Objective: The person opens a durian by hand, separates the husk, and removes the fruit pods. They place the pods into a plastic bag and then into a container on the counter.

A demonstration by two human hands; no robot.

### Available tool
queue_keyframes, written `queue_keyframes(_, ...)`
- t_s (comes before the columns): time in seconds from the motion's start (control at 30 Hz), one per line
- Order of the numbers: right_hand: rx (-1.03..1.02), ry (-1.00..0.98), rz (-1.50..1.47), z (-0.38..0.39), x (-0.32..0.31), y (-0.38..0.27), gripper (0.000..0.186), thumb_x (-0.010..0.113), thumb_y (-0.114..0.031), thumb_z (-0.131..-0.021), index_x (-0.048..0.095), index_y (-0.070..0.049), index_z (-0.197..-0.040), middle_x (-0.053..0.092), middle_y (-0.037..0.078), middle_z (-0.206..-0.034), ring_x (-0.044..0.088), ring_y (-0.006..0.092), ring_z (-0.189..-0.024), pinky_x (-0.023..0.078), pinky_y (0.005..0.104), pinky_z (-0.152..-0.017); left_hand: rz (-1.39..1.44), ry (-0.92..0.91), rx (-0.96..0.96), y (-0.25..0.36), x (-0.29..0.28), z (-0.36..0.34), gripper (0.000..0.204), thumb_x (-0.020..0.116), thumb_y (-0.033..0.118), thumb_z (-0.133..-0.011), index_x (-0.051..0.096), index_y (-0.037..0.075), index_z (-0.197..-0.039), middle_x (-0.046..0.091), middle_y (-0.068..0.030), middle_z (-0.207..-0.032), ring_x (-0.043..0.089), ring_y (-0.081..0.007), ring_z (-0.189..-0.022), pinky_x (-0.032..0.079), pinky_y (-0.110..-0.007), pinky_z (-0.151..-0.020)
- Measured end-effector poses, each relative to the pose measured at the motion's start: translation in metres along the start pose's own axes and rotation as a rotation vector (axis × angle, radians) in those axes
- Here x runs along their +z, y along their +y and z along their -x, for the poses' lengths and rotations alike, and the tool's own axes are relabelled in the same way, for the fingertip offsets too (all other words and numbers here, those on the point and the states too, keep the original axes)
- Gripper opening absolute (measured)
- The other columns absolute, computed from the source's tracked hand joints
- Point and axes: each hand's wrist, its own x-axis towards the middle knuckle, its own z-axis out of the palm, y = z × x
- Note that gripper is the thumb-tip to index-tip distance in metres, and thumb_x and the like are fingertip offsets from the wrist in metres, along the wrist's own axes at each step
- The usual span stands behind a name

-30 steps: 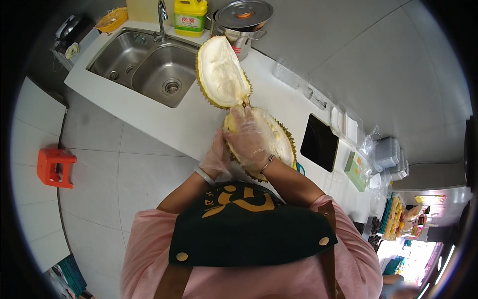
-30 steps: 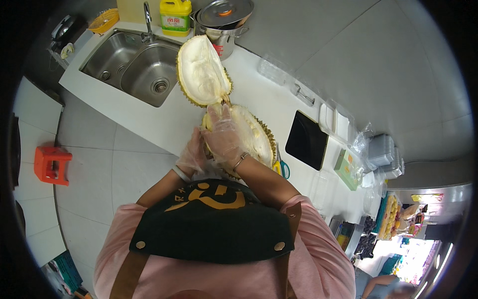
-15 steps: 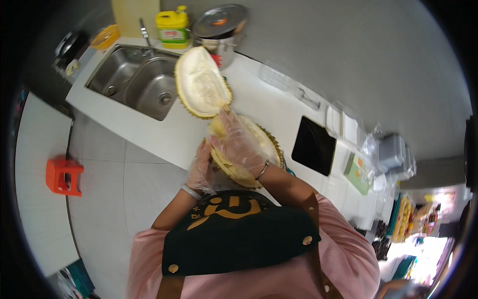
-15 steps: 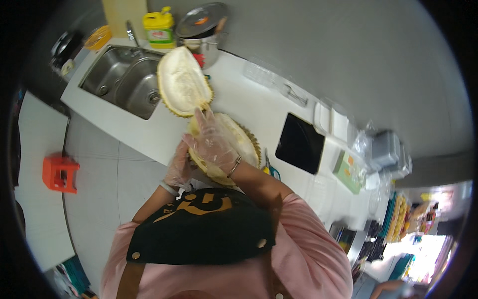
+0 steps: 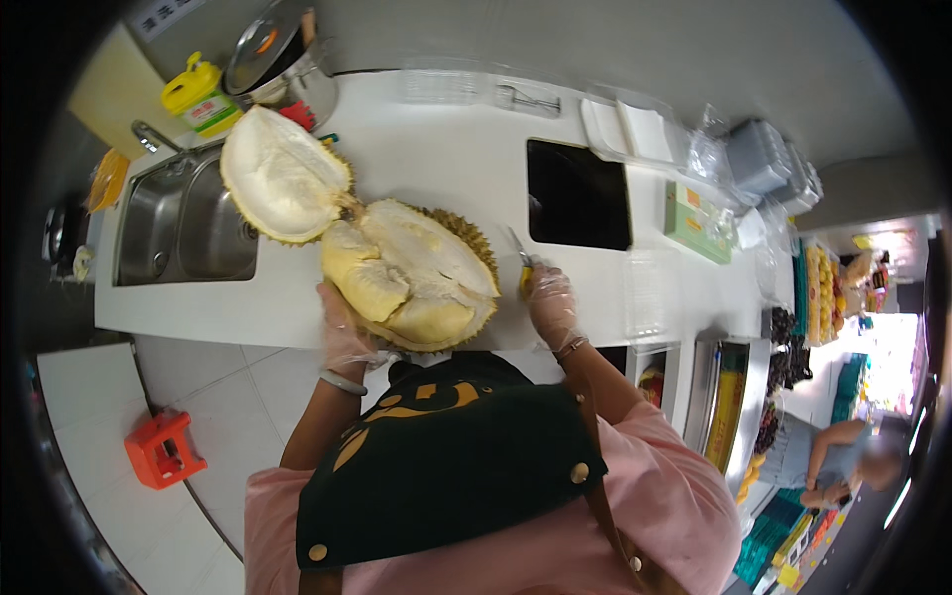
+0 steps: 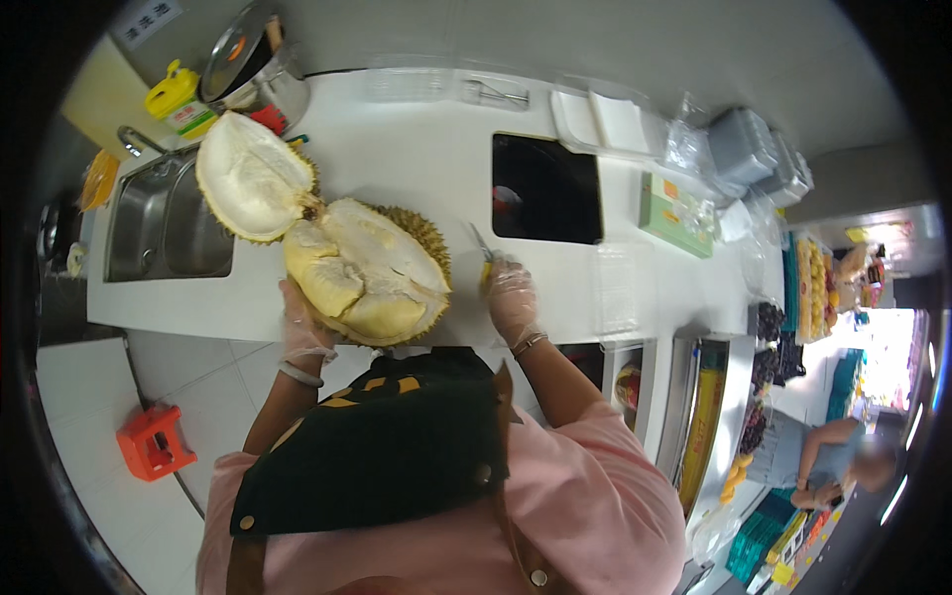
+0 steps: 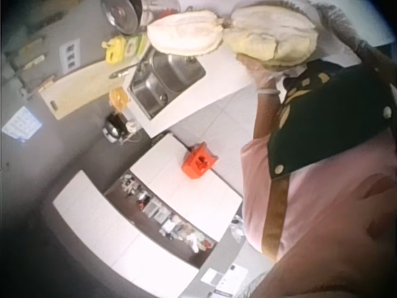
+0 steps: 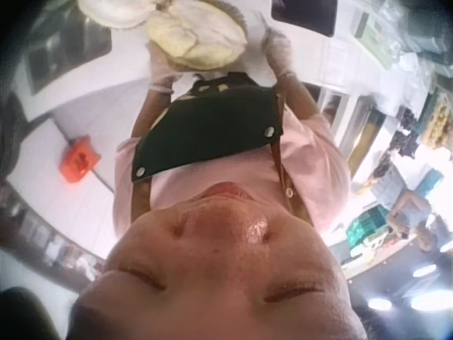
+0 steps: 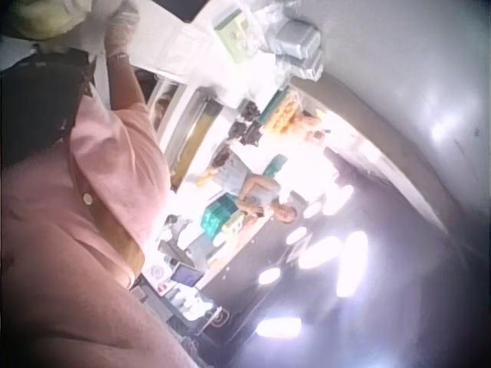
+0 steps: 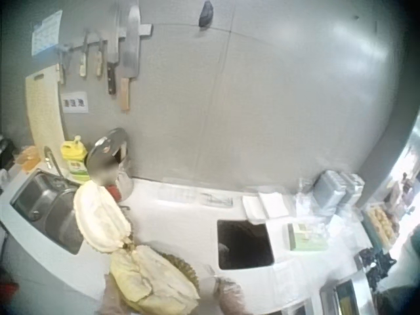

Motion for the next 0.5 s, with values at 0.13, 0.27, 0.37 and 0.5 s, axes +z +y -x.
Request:
queue_keyframes(0.13, -0.008, -0.034, -0.188, -0.012, 0.010, 0.023, 0.042, 0.057, -0.010, -0.088, 0.052, 0.001, -0.128, 0.065, 0.024, -0.099, 0.065, 0.0391, -0.091, 0.052, 0.0473, -0.081, 0.036, -0.014, -0.002, -0.007, -0.007, -0.005, 0.072, 0.028, 0.062, -0.100, 0.030, 0.010, -0.149, 0.046, -0.0154, -0.145, 0.050, -0.0321, -0.130, 0.043, -0.047, -0.108)
queue_keyframes(0.27, -0.015, -0.440, -0.110, -0.037, -0.028, 0.048, 0.047, 0.064, -0.023, -0.083, 0.059, -0.002, -0.124, 0.070, 0.024, -0.096, 0.069, 0.0372, -0.088, 0.054, 0.0424, -0.079, -0.015, 0.031, 0.136, -0.018, -0.014, -0.011, 0.069, 0.035, 0.057, -0.102, 0.038, 0.002, -0.142, 0.056, -0.0159, -0.132, 0.061, -0.0282, -0.115, 0.052, -0.041, -0.098)
queue_keyframes(0.37, -0.074, -0.405, -0.425, -0.085, -0.101, 0.026, 0.041, 0.067, -0.024, -0.080, 0.064, -0.003, -0.115, 0.071, 0.019, -0.088, 0.068, 0.0357, -0.082, 0.053, 0.0396, -0.076, 0.006, 0.035, 0.219, -0.020, -0.013, -0.009, 0.065, 0.038, 0.054, -0.102, 0.045, -0.001, -0.136, 0.059, -0.0161, -0.127, 0.063, -0.0272, -0.111, 0.054, -0.039, -0.094)
queue_keyframes(0.5, -0.715, -0.354, -0.056, -0.164, -0.155, -0.053, 0.037, 0.065, -0.029, -0.088, 0.060, -0.007, -0.118, 0.066, 0.018, -0.105, 0.062, 0.0372, -0.099, 0.049, 0.0443, -0.084, -0.026, 0.090, 0.233, -0.009, 0.007, -0.003, 0.062, 0.038, 0.052, -0.103, 0.045, 0.000, -0.135, 0.061, -0.0162, -0.124, 0.063, -0.0271, -0.110, 0.054, -0.039, -0.093)
